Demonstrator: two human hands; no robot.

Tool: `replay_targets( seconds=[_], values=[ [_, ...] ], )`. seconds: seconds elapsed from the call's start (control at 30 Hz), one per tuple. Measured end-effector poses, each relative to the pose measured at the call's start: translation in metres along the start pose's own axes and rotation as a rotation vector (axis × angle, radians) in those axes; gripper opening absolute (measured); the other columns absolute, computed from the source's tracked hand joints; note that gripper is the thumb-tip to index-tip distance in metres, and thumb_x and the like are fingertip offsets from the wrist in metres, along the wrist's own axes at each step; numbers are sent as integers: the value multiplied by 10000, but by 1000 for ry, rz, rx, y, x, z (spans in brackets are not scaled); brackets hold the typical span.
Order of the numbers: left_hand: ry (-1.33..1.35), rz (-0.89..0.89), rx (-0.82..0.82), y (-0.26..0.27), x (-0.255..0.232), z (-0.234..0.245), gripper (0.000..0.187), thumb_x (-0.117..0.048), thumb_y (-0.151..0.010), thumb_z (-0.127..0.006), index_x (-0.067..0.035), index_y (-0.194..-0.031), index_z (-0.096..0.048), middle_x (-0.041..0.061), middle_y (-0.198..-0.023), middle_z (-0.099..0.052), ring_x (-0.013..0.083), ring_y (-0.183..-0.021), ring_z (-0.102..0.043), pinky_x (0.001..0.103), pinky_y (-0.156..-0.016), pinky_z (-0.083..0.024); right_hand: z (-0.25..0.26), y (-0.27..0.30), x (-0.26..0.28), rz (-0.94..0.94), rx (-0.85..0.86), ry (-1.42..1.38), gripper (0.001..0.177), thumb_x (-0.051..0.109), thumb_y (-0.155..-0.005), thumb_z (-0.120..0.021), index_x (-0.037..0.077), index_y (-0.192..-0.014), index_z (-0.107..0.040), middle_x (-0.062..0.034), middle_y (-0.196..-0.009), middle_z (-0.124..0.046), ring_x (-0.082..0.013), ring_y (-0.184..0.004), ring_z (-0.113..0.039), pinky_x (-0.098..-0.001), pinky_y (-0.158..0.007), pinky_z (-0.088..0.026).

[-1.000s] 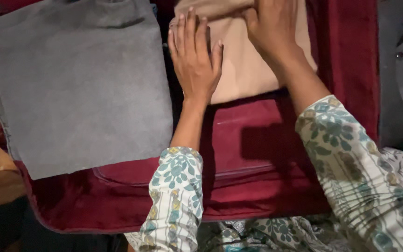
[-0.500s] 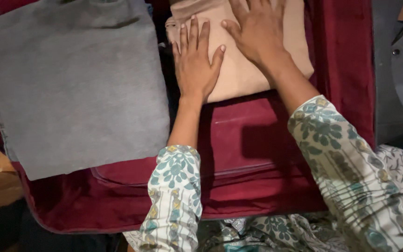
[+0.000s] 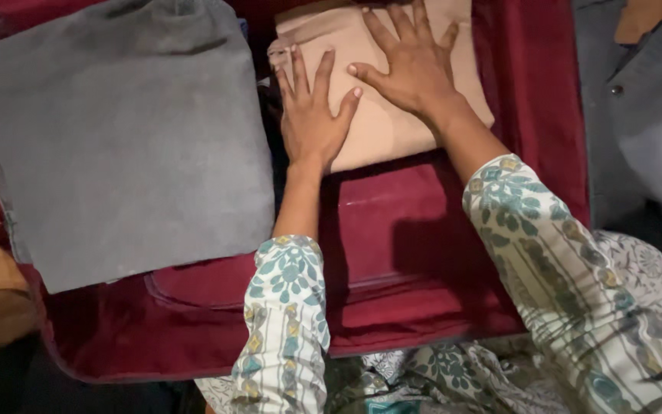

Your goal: The person places folded denim pants and shirts into a red suitcase and secures them using the internal buckled straps.

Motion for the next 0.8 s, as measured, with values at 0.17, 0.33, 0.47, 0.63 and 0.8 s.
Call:
replay_targets(
  seconds=[0.17,0.33,0.47,0.63,0.8],
  values=[
    [-32,13,-53,13,7,-5,720,-604,-1017,-553,-316,-1627,-303,54,-1730,-162,416,-1580,-181,497,-1219,-372,-4,10,7,20,-83,71,791,705,-997,-495,256,-1634,-360,-124,-1689,-238,-428,-1557,-105,-831,-1132,-68],
    [-147,52,0,35,9,-12,729,-563,-1052,-457,-198,-1649,-249,89,-1716,-182,413,-1555,-209,523,-1222,-297,-5,42,18,145,-20,167,725,621,-1001,-477,277,-1625,-343,-134,-1703,-203,-418,-1552,-157,-844,-1096,-98],
    [-192,82,31,51,13,-12,741,-565,-1067,-430,-136,-1638,-230,120,-1715,-207,442,-1550,-256,517,-1229,-306,10,70,33,223,132,246,729,621,-965,-482,325,-1609,-311,-107,-1706,-163,-406,-1546,-151,-842,-1074,-163],
    [-162,96,456,91,10,23,847,-513,-953,-578,-116,-1618,-236,227,-1678,-129,480,-1415,-390,502,-1127,-397,20,118,44,205,418,413,1030,533,-772,-725,355,-1633,-188,-55,-1698,-74,-408,-1516,-161,-785,-1048,-298],
    [-31,-32,727,186,-12,78,720,-492,-914,-633,-97,-1496,-478,193,-1467,-563,379,-1299,-584,472,-1071,-480,28,183,36,315,555,532,737,508,-802,-766,400,-1468,-471,-59,-1657,-246,-426,-1441,-341,-684,-1021,-432]
  ],
)
Point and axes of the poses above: each hand's wrist, its own y-axis away from the middle knuckle, its own z-axis out of the back of the hand, x = y × z, the point moved 3 cm from there along -y, towards the middle knuckle
